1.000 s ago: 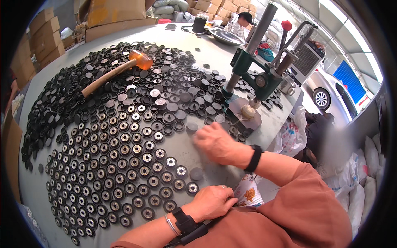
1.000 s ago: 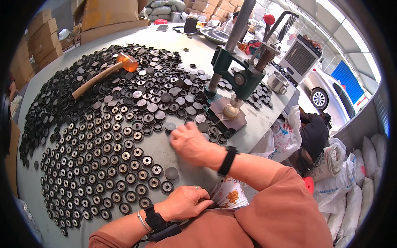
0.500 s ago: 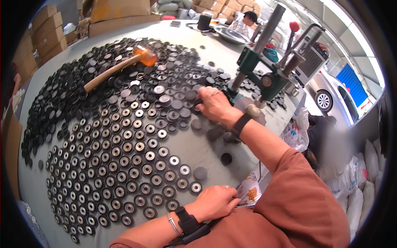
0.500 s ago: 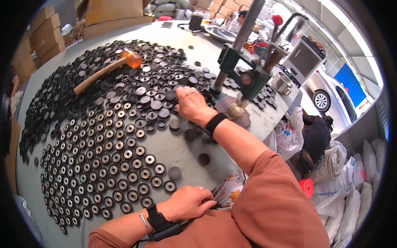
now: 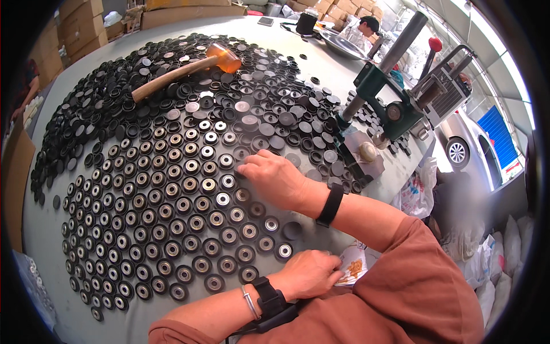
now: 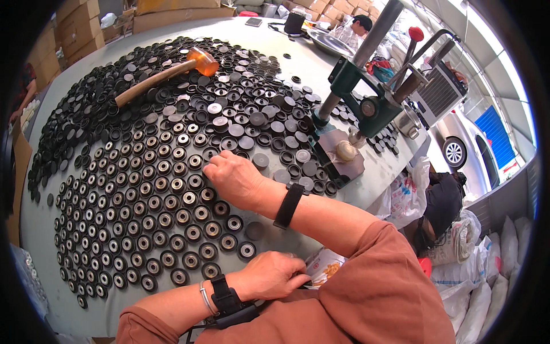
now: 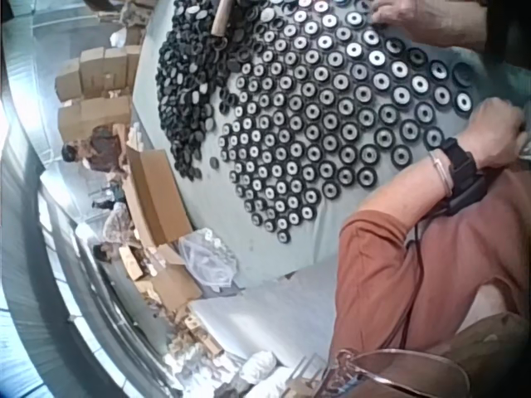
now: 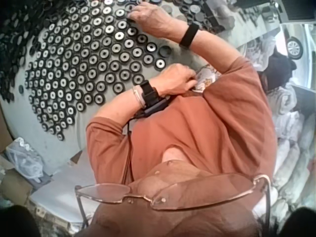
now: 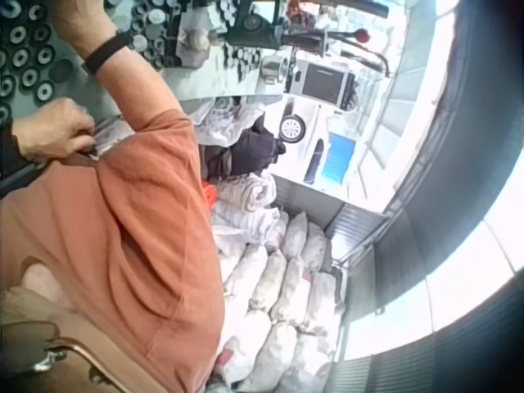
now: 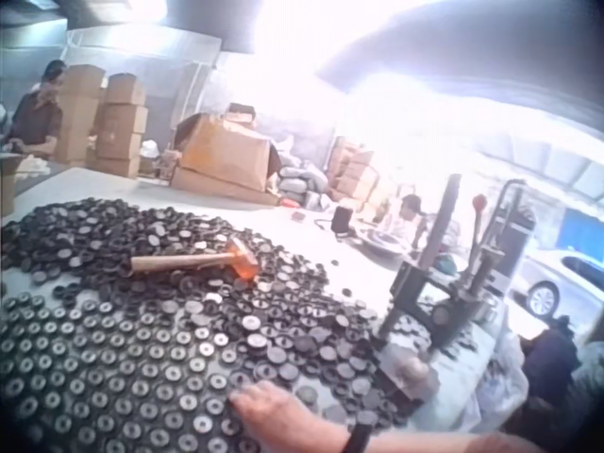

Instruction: Arranging, sorting, and using a hand-press machine on circular industrial components at a factory workbench.

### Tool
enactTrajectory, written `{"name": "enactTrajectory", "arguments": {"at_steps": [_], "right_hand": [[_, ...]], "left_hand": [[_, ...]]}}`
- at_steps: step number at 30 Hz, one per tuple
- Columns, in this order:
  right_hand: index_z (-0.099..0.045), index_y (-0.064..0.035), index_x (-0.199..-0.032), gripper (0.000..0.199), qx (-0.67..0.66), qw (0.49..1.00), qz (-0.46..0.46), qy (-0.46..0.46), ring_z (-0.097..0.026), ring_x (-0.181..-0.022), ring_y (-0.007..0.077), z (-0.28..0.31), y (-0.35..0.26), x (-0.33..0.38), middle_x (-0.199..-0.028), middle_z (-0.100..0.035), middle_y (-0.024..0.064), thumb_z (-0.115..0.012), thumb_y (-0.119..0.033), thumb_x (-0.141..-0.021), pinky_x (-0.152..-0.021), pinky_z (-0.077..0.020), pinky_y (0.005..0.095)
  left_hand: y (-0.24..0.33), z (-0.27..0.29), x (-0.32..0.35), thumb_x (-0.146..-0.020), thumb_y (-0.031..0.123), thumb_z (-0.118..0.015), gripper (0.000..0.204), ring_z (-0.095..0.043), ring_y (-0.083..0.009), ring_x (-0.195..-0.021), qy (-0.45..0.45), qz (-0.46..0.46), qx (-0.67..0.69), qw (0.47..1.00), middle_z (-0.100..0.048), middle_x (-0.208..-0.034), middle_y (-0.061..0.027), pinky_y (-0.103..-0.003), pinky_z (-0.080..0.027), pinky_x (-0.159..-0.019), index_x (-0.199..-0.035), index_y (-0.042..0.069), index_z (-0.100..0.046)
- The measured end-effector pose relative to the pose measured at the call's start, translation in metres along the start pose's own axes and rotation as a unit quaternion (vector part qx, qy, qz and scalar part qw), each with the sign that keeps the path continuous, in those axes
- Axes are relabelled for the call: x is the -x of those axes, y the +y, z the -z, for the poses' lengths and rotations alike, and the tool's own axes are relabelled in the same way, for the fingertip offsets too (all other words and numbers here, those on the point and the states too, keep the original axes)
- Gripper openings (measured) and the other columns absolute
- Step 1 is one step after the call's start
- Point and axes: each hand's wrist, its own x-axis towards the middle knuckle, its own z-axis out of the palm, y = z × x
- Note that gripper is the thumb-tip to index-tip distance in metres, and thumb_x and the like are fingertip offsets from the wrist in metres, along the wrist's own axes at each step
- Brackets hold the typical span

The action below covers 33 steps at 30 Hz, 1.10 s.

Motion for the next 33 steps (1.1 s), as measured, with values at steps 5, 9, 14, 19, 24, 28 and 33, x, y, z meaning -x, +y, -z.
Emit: {"name": "enactTrajectory", "arguments": {"at_steps": [5,9,14,19,24,28,33], "right_hand": [[-0.06,-0.0002,-0.092,0.028,0.025,0.998,0.016,-0.064,-0.053,-0.082,0.0228,0.002,-0.006,-0.002,-0.085,-0.056,0.0078,-0.055,-0.001,-0.065,-0.075,-0.0457,0.0283],[-0.06,0.0008,-0.09,0.026,0.024,0.998,0.035,-0.051,-0.052,-0.083,0.0227,0.002,-0.003,0.003,-0.085,-0.055,0.0087,-0.055,-0.002,-0.064,-0.075,-0.045,0.0287],[-0.055,-0.0027,-0.076,0.012,0.015,0.996,0.019,-0.091,-0.05,-0.08,0.0243,0.004,-0.002,-0.014,-0.08,-0.051,0.0085,-0.056,-0.006,-0.065,-0.072,-0.0437,0.0309],[-0.053,-0.0047,-0.076,0.014,-0.01,0.997,0.012,-0.078,-0.051,-0.078,0.0262,0.01,-0.005,0.021,-0.079,-0.052,0.0082,-0.058,-0.007,-0.064,-0.07,-0.0452,0.0341],[-0.061,-0.0035,-0.078,0.012,0.055,0.962,-0.168,-0.21,-0.055,-0.088,0.0285,0.074,0.009,0.054,-0.088,-0.058,0.0146,-0.059,-0.012,-0.07,-0.074,-0.0477,0.0384],[-0.064,-0.002,-0.083,0.019,-0.001,0.975,-0.214,-0.064,-0.061,-0.072,0.0326,0.04,0.03,-0.002,-0.072,-0.061,0.0172,-0.065,-0.019,-0.074,-0.068,-0.0484,0.0405],[-0.063,0.0009,-0.092,0.028,-0.006,0.972,-0.235,-0.012,-0.063,-0.075,0.0321,0.009,0.054,-0.026,-0.077,-0.064,0.0185,-0.067,-0.02,-0.074,-0.069,-0.0497,0.0373]], "left_hand": [[0.0,0.002,0.0,-0.081,0.027,-0.059,0.023,-0.059,-0.0326,-0.07,-0.008,0.014,-0.004,1.0,-0.061,-0.074,-0.0135,-0.041,-0.048,-0.063,-0.08,0.005,-0.063],[0.006,0.004,-0.003,-0.081,0.028,-0.058,0.024,-0.06,-0.033,-0.072,-0.027,0.034,-0.03,0.999,-0.061,-0.075,-0.0142,-0.041,-0.049,-0.065,-0.08,0.004,-0.063],[0.004,0.002,-0.003,-0.081,0.027,-0.058,0.024,-0.06,-0.0328,-0.073,-0.023,0.035,0.003,0.999,-0.062,-0.075,-0.014,-0.041,-0.048,-0.066,-0.079,0.004,-0.063],[-0.004,-0.003,-0.001,-0.08,0.026,-0.06,0.022,-0.059,-0.032,-0.073,-0.008,0.013,0.019,1.0,-0.062,-0.075,-0.0138,-0.04,-0.048,-0.065,-0.079,0.005,-0.064],[0.004,0.002,-0.002,-0.08,0.027,-0.06,0.02,-0.059,-0.0319,-0.071,-0.01,0.025,-0.007,1.0,-0.061,-0.073,-0.0131,-0.04,-0.048,-0.064,-0.079,0.007,-0.064],[0.0,0.001,-0.001,-0.081,0.027,-0.06,0.02,-0.059,-0.0318,-0.071,0.003,0.024,-0.005,1.0,-0.061,-0.073,-0.0131,-0.04,-0.048,-0.064,-0.08,0.008,-0.064],[0.002,0.002,-0.002,-0.081,0.028,-0.059,0.021,-0.059,-0.0315,-0.071,-0.005,0.019,0.002,1.0,-0.06,-0.073,-0.0124,-0.04,-0.048,-0.063,-0.081,0.007,-0.063]]}}
